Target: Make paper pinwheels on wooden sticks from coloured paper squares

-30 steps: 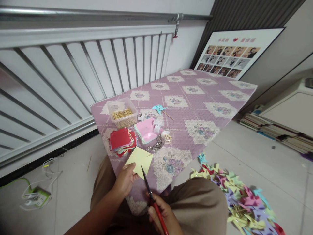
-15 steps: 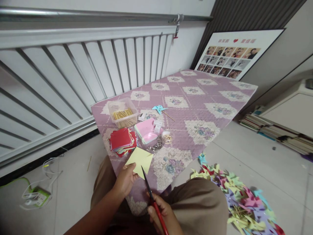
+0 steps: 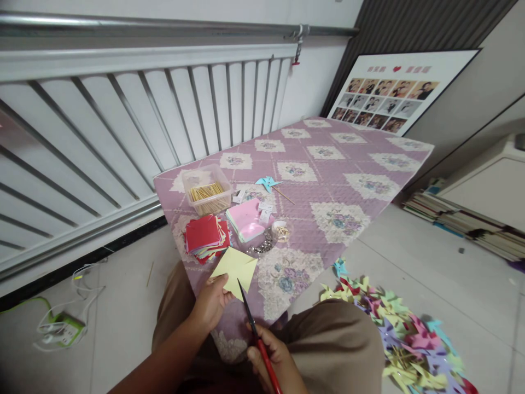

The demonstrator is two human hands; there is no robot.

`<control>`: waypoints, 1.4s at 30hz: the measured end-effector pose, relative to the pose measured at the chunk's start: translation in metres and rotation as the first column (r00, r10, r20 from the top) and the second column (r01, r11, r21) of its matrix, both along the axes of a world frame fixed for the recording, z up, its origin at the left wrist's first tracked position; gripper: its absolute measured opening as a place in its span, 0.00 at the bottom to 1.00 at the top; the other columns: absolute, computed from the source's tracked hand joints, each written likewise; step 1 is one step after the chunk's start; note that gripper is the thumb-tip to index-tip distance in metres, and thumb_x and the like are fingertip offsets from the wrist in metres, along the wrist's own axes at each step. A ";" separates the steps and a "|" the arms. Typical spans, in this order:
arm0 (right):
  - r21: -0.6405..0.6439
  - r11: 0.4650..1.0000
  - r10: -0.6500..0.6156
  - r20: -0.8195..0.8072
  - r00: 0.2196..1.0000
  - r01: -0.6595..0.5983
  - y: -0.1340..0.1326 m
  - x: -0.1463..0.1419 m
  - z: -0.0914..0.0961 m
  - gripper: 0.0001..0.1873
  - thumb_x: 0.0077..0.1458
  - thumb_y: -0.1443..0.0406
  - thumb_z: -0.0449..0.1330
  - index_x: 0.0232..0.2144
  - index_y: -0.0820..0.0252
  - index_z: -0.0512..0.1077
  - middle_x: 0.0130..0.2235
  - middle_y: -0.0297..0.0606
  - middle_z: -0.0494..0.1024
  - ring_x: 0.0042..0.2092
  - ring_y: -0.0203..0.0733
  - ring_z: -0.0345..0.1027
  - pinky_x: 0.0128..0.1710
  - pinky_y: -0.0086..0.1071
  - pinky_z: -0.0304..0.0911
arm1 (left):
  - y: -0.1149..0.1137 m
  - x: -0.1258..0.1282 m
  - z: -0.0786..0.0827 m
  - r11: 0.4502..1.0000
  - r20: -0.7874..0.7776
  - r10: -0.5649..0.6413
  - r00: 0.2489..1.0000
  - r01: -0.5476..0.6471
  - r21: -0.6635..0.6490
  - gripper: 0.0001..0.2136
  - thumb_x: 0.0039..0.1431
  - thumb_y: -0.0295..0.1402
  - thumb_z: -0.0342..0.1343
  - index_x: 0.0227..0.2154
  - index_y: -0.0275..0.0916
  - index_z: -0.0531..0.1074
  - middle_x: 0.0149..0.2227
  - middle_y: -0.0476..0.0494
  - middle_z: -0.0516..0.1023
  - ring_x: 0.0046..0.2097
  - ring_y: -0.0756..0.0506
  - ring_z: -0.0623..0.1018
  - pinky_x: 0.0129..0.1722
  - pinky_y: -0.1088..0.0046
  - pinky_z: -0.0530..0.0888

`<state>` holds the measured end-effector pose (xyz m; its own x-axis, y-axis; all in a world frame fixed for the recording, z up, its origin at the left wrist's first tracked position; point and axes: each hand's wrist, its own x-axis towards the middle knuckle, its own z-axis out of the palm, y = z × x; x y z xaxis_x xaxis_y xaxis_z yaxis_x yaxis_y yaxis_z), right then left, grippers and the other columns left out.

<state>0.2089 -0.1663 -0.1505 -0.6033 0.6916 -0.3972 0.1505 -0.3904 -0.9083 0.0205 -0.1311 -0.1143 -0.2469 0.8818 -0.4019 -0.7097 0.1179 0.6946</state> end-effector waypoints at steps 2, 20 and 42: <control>-0.009 1.000 -0.012 -0.001 1.000 0.012 0.000 -0.001 0.002 0.34 0.51 0.43 0.59 0.51 0.60 0.68 0.19 0.24 0.56 0.18 0.28 0.43 0.16 0.23 0.41 | 0.000 0.000 -0.001 1.000 -0.003 -0.003 1.000 0.003 0.000 0.14 0.50 0.38 0.62 0.35 0.32 0.77 0.33 0.38 0.81 0.31 0.45 0.79 0.31 0.73 0.72; 0.168 0.985 0.034 0.001 0.999 -0.033 0.003 0.012 0.023 0.36 0.48 0.40 0.58 0.50 0.58 0.68 0.26 0.30 0.62 0.26 0.35 0.52 0.25 0.28 0.53 | -0.001 -0.001 -0.005 0.999 0.020 0.035 0.999 -0.034 -0.024 0.14 0.48 0.40 0.63 0.33 0.34 0.75 0.32 0.40 0.81 0.30 0.46 0.78 0.29 0.74 0.71; -0.039 0.922 -0.387 -0.184 0.904 0.386 0.028 -0.006 0.076 0.34 0.47 0.51 0.67 0.53 0.55 0.64 0.27 0.31 0.74 0.22 0.34 0.64 0.20 0.26 0.59 | -0.021 -0.046 0.037 0.685 -0.447 -0.694 0.564 0.709 -0.169 0.12 0.51 0.36 0.57 0.17 0.37 0.75 0.16 0.47 0.71 0.17 0.52 0.65 0.18 0.76 0.60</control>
